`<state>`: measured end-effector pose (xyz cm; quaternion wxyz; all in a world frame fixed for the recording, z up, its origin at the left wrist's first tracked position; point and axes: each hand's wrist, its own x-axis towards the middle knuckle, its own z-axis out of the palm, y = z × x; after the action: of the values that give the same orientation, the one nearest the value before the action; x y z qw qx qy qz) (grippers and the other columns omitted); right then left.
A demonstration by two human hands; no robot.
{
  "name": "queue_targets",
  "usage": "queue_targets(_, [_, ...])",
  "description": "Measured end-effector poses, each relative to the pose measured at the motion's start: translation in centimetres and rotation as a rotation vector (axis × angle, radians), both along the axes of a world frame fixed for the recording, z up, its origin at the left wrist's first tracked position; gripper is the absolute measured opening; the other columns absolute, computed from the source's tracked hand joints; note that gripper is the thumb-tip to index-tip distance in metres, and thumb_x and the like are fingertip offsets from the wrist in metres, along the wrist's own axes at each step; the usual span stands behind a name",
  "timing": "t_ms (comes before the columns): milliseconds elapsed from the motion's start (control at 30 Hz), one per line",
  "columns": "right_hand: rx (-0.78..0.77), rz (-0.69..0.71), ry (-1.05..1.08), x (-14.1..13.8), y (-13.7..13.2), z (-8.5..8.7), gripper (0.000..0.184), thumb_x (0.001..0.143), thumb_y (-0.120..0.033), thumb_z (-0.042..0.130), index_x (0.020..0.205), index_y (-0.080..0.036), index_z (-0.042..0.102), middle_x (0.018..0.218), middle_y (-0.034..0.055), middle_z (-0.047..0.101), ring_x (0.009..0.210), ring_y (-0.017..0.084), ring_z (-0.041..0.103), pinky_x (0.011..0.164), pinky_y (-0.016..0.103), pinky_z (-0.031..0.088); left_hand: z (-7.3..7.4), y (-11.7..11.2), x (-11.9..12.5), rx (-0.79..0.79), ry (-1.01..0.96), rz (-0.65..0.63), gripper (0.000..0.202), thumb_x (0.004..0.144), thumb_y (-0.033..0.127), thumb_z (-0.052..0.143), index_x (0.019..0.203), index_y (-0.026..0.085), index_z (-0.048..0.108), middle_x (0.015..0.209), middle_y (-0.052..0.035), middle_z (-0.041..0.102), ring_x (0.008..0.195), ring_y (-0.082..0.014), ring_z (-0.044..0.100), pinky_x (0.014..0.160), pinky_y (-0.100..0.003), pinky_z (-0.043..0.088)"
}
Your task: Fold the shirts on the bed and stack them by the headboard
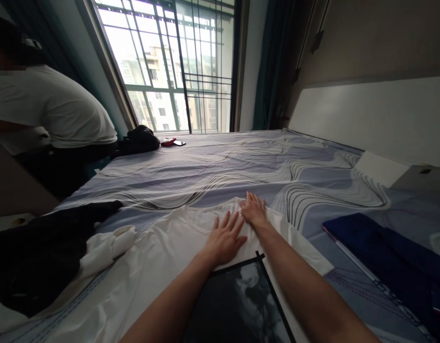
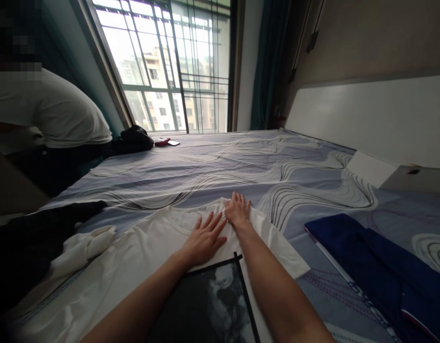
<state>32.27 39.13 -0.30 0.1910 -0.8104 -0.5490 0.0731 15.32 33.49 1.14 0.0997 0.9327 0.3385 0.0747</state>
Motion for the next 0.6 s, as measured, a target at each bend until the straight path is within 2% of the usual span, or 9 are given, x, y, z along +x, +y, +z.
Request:
queue_targets(133, [-0.111,0.034,-0.074,2.7,-4.5,0.9,0.058,0.103,-0.041,0.030,0.157,-0.018,0.032,0.165,0.0120,0.027,0.153,0.029,0.019,0.120,0.059,0.011,-0.7,0.9,-1.2,-0.008,-0.017,-0.006,0.062,0.099,0.056,0.031,0.156,0.033,0.031,0.167,-0.0041,0.021,0.154,-0.0331,0.014,0.121,-0.065,0.011])
queue_targets(233, [-0.152,-0.077,-0.086,7.4,-9.8,1.9,0.059,0.101,-0.047,0.036,0.151,-0.016,0.043,0.156,0.0183,0.042,0.145,0.031,0.036,0.114,0.053,0.030,-0.7,1.3,-1.4,0.009,-0.026,-0.010,0.062,0.099,0.059,0.030,0.156,0.035,0.031,0.167,-0.0035,0.021,0.154,-0.0320,0.015,0.121,-0.064,0.011])
queue_targets(300, [-0.187,-0.194,-0.088,10.8,-13.2,2.6,0.060,0.092,-0.055,0.053,0.131,-0.011,0.061,0.133,0.0239,0.062,0.127,0.035,0.055,0.100,0.043,0.044,-0.7,1.3,-1.3,0.019,-0.024,-0.020,0.062,0.098,0.060,0.029,0.156,0.037,0.030,0.167,-0.0025,0.022,0.154,-0.0310,0.015,0.121,-0.063,0.011])
queue_targets(367, [-0.256,-0.185,-0.042,13.2,-15.5,3.1,0.043,0.079,-0.052,0.072,0.100,-0.014,0.073,0.103,0.0176,0.074,0.105,0.032,0.066,0.085,0.034,0.049,-0.8,1.3,-1.2,0.022,-0.017,-0.019,0.061,0.099,0.060,0.029,0.155,0.039,0.030,0.167,-0.0014,0.022,0.154,-0.0303,0.015,0.122,-0.062,0.011])
queue_targets(433, [-0.306,-0.105,0.042,14.3,-16.4,3.6,0.021,0.071,-0.036,0.079,0.072,-0.017,0.070,0.076,0.0073,0.072,0.085,0.025,0.069,0.074,0.027,0.047,-0.7,1.5,-1.2,0.017,-0.002,-0.007,0.060,0.098,0.060,0.029,0.155,0.039,0.031,0.166,-0.0003,0.022,0.154,-0.0296,0.016,0.122,-0.061,0.010])
queue_targets(467, [-0.296,-0.079,0.084,14.5,-16.4,3.8,0.018,0.070,-0.029,0.079,0.063,-0.018,0.067,0.067,0.0036,0.069,0.077,0.022,0.068,0.069,0.025,0.046,-0.5,1.7,-1.2,0.011,0.005,0.001,0.061,0.098,0.061,0.030,0.155,0.039,0.031,0.166,0.0001,0.023,0.154,-0.0290,0.016,0.122,-0.060,0.010])
queue_targets(533, [-0.225,-0.085,0.137,14.6,-15.8,4.1,0.018,0.073,-0.023,0.075,0.059,-0.018,0.065,0.061,0.0006,0.066,0.069,0.017,0.066,0.063,0.023,0.043,-0.1,2.0,-1.2,-0.002,0.019,0.012,0.062,0.097,0.061,0.032,0.155,0.039,0.031,0.166,0.0006,0.025,0.154,-0.0278,0.018,0.123,-0.058,0.010])
queue_targets(600, [-0.131,-0.141,0.144,14.9,-15.2,4.3,0.017,0.079,-0.023,0.070,0.064,-0.018,0.066,0.065,0.0017,0.067,0.069,0.016,0.065,0.062,0.022,0.042,0.7,1.5,-0.9,-0.005,0.031,0.040,0.061,0.097,0.059,0.036,0.154,0.037,0.035,0.165,-0.0001,0.026,0.154,-0.0281,0.019,0.123,-0.058,0.010])
